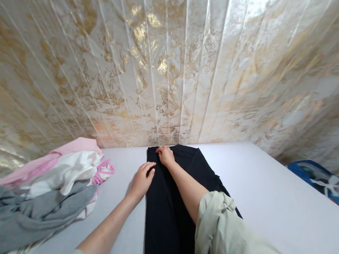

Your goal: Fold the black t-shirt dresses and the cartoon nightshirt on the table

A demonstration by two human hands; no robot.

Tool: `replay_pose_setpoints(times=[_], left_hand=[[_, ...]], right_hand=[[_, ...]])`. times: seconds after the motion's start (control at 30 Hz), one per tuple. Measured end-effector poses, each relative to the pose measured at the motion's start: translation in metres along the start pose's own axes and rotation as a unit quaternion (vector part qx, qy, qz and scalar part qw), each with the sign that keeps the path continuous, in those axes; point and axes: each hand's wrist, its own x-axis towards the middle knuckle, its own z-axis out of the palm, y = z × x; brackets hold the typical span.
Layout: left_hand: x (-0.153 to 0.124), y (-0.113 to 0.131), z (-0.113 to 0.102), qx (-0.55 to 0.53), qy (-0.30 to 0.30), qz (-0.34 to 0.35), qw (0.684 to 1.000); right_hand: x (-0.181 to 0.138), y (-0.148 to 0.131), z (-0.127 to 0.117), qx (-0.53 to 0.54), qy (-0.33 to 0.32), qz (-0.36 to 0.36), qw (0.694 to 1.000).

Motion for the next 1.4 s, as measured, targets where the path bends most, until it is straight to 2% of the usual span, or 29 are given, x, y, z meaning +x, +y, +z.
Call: replay_pose_setpoints(times=[0.1,0.23,0.3,0.4,0.53,0.63,0.7,0.87,0.97,1.07,1.2,1.3,1.4], left_hand=[[-0.024,0.01,-0.001,0.007,-0.034,0.031,0.999],[-0.027,0.011,-0.003,0.022,-0.053,0.039,0.998],[-0.025,0.011,-0.003,0.029,-0.059,0.041,0.997],[-0.023,0.012,-0.004,0.04,-0.067,0.045,0.996],[-0.026,0.021,-0.006,0.061,-0.065,0.034,0.995],[-0.027,0.038,-0.003,0.073,-0.05,0.026,0.996],[-0.026,0.058,0.002,0.068,-0.05,0.042,0.996],[-0.018,0.127,0.031,0.02,-0.113,0.133,0.984],[-0.019,0.155,0.052,-0.005,-0.137,0.171,0.976],[-0.026,0.159,0.068,-0.018,-0.147,0.177,0.973],[-0.028,0.149,0.074,-0.025,-0.146,0.166,0.975],[-0.009,0.15,0.073,-0.022,-0.139,0.163,0.977],[0.023,0.162,0.079,-0.012,-0.132,0.169,0.977]], right_hand=[[-0.001,-0.002,-0.028,0.014,-0.034,-0.027,0.999],[-0.025,0.01,-0.084,0.023,-0.02,-0.04,0.999],[-0.052,0.029,-0.115,0.015,-0.007,-0.023,1.0],[-0.105,0.072,-0.155,-0.012,0.012,0.043,0.999],[-0.182,0.131,-0.183,-0.051,0.024,0.153,0.987],[-0.222,0.154,-0.184,-0.063,0.017,0.195,0.979],[-0.234,0.158,-0.177,-0.062,0.015,0.207,0.976],[-0.219,0.148,-0.156,-0.052,0.031,0.23,0.971],[-0.202,0.139,-0.147,-0.051,0.042,0.257,0.964],[-0.197,0.135,-0.141,-0.054,0.044,0.27,0.96],[-0.204,0.134,-0.139,-0.054,0.036,0.259,0.964],[-0.21,0.133,-0.136,-0.061,0.044,0.248,0.966],[-0.21,0.131,-0.129,-0.112,0.076,0.224,0.965]])
